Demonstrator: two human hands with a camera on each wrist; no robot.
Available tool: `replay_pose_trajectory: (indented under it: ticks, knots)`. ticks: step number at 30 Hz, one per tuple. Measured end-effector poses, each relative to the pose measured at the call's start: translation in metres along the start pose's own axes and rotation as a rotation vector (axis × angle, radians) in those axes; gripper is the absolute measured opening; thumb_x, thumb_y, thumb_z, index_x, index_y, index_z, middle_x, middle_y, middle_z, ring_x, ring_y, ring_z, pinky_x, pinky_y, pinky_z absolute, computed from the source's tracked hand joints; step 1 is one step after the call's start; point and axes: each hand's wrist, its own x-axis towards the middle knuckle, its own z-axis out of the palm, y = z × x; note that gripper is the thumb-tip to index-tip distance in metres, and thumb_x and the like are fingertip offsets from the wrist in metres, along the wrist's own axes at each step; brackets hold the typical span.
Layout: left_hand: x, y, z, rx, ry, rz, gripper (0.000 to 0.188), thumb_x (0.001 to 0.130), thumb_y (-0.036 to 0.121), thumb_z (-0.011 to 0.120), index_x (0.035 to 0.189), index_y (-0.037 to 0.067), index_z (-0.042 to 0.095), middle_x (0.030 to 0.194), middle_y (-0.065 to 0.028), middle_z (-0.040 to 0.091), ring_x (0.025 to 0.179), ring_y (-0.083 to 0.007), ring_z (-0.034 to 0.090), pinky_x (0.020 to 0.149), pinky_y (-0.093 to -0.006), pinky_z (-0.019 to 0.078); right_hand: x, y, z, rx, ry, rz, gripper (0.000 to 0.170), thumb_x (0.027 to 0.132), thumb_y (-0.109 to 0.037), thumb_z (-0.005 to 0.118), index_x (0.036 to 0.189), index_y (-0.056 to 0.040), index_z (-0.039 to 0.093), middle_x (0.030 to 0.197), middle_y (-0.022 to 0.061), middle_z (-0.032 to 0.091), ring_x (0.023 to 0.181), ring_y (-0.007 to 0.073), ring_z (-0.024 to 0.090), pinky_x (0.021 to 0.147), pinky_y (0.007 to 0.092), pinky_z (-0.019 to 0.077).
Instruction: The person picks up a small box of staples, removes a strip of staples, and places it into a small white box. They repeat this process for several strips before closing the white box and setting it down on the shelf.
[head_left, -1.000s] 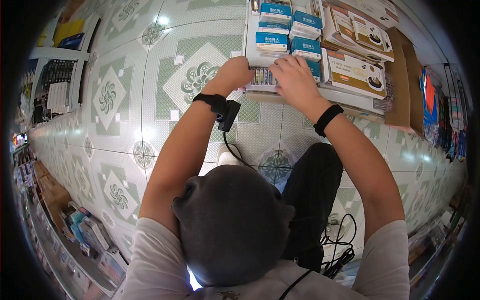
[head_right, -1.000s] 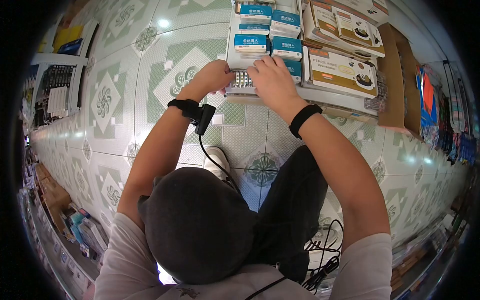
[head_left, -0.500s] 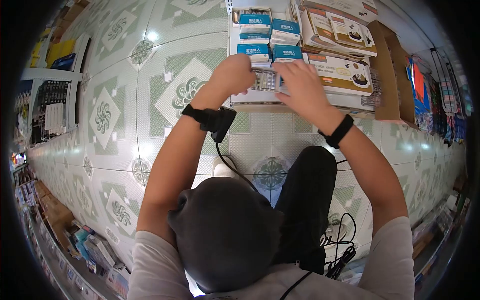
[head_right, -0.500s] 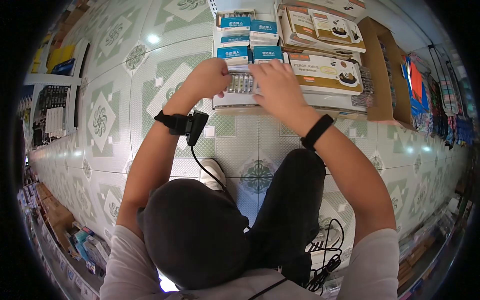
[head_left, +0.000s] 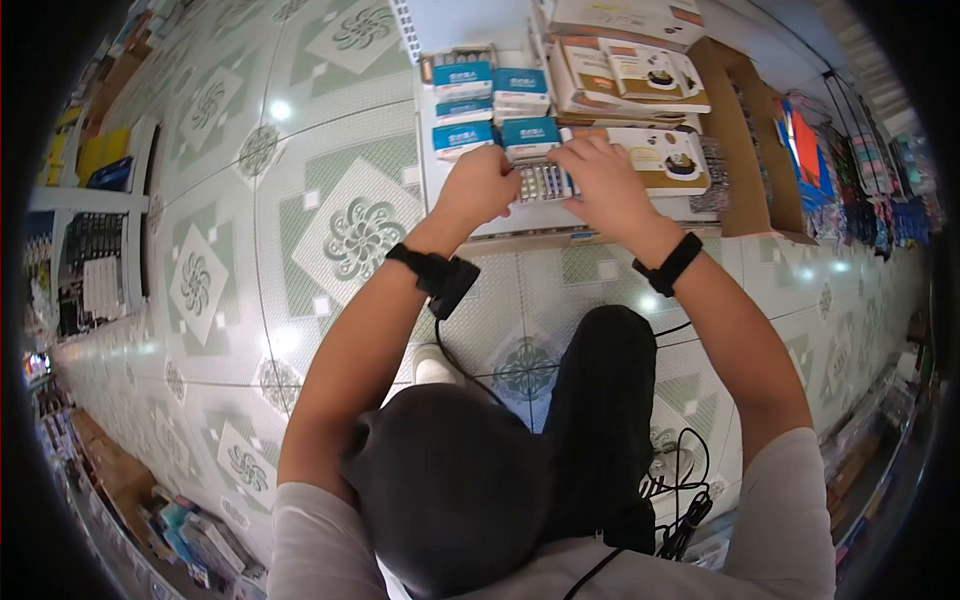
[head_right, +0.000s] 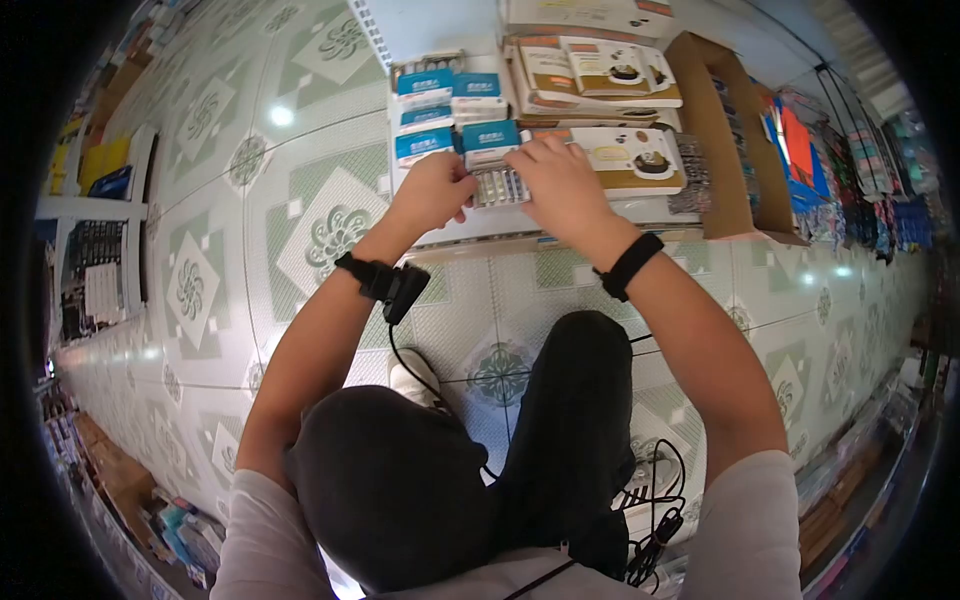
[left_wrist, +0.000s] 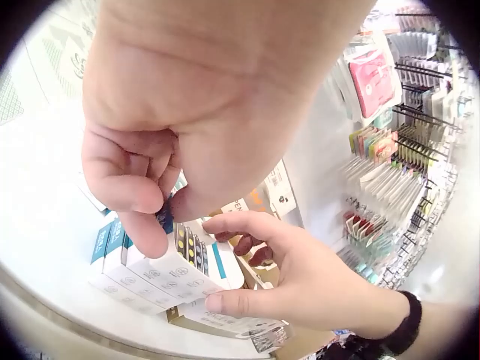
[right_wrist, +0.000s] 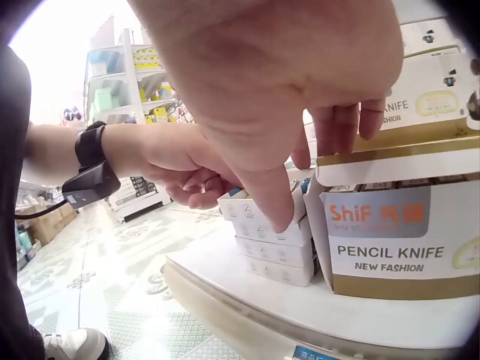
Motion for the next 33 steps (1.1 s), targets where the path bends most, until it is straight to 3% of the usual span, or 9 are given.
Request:
replay_pose_trajectory:
  ticks: [5,7,15,21,23,27,31,32,33]
  knots:
    - [0.0,-0.001,0.002,-0.063,-0.019,0.01,0.02,0.092,0.018,0.062,0.091,-0.002,0.061,0.071,-0.0095,0.069,0.054,-0.0157,0.068,0.038,-0.0277,0.0472,-0.002,0.002,0.003,0.023,0.034,0.043,0.061,0.065,-0.01,0.084,0.122,-0.011,0.062,0.114,0.0065,0.056,0.115,0.0294,0.054,0.093,0.0447,0.0442]
    - [-0.005,0.002,0.0,-0.138,-0.032,-0.076,0.024,0.093,0.021,0.064,0.093,-0.002,0.061,0.073,-0.0101,0.069,0.054,-0.0155,0.067,0.037,-0.0275,0.0457,-0.003,0.0,0.001,0.07,0.015,0.075,0.061,0.065,-0.009,0.085,0.122,-0.0125,0.063,0.114,0.0062,0.056,0.114,0.029,0.054,0.093,0.0444,0.0436]
    - [-0.014,0.0,-0.003,-0.058,-0.036,-0.036,0.034,0.097,0.032,0.064,0.098,-0.002,0.059,0.075,-0.0103,0.069,0.054,-0.0142,0.066,0.037,-0.0272,0.0441,-0.016,-0.007,-0.012,0.1,0.052,0.081,0.061,0.069,-0.013,0.084,0.125,-0.011,0.061,0.114,0.0071,0.057,0.114,0.0296,0.053,0.099,0.0423,0.0417]
    - [-0.02,-0.007,-0.019,-0.042,-0.04,-0.032,0.037,0.098,0.03,0.06,0.08,-0.002,0.064,0.068,-0.0074,0.066,0.054,-0.014,0.067,0.038,-0.0278,0.0441,-0.059,0.005,-0.049,0.064,0.105,0.118,0.037,0.079,-0.02,0.077,0.112,-0.0102,0.064,0.109,0.0099,0.059,0.111,0.032,0.054,0.099,0.0422,0.0432]
    - [-0.023,-0.002,-0.025,-0.069,-0.15,-0.072,0.036,0.097,0.03,0.06,0.081,-0.002,0.065,0.067,-0.0062,0.066,0.055,-0.0141,0.068,0.038,-0.027,0.0441,-0.073,0.018,-0.054,0.048,0.027,0.192,0.024,0.081,-0.022,0.075,0.1,-0.0091,0.068,0.096,0.0081,0.066,0.099,0.031,0.061,0.089,0.0421,0.0489]
    - [-0.025,0.024,-0.028,-0.087,-0.34,-0.082,0.035,0.097,0.03,0.06,0.083,-0.001,0.066,0.067,-0.0048,0.066,0.055,-0.0138,0.067,0.04,-0.0253,0.0451,-0.09,0.031,-0.055,0.114,-0.153,0.422,0.018,0.085,-0.024,0.072,0.094,-0.0082,0.071,0.087,0.0079,0.071,0.089,0.0315,0.067,0.079,0.0425,0.0534]
    - [-0.029,0.054,-0.01,-0.055,-0.535,0.004,0.032,0.097,0.031,0.06,0.103,0.0,0.069,0.078,-0.0057,0.069,0.064,-0.014,0.07,0.046,-0.0251,0.0492,-0.091,0.031,-0.043,0.095,-0.178,0.35,0.03,0.086,-0.023,0.069,0.111,-0.0064,0.067,0.087,0.0106,0.073,0.088,0.0328,0.069,0.076,0.0451,0.0549]
    - [-0.029,0.059,-0.003,-0.034,-0.621,-0.005,0.038,0.097,0.031,0.061,0.121,0.002,0.063,0.085,-0.0074,0.071,0.067,-0.0143,0.07,0.048,-0.0259,0.0508,-0.088,0.03,-0.043,0.093,-0.195,0.36,0.035,0.086,-0.023,0.069,0.117,-0.0062,0.064,0.088,0.0114,0.073,0.089,0.0331,0.069,0.078,0.0457,0.0548]
    - [-0.029,0.062,0.005,-0.037,-0.632,-0.004,0.038,0.097,0.031,0.061,0.121,0.002,0.063,0.085,-0.0074,0.071,0.067,-0.0143,0.07,0.048,-0.0259,0.0508,-0.086,0.03,-0.045,0.092,-0.2,0.37,0.035,0.086,-0.023,0.069,0.117,-0.0062,0.064,0.088,0.0114,0.073,0.089,0.0331,0.069,0.078,0.0457,0.0548]
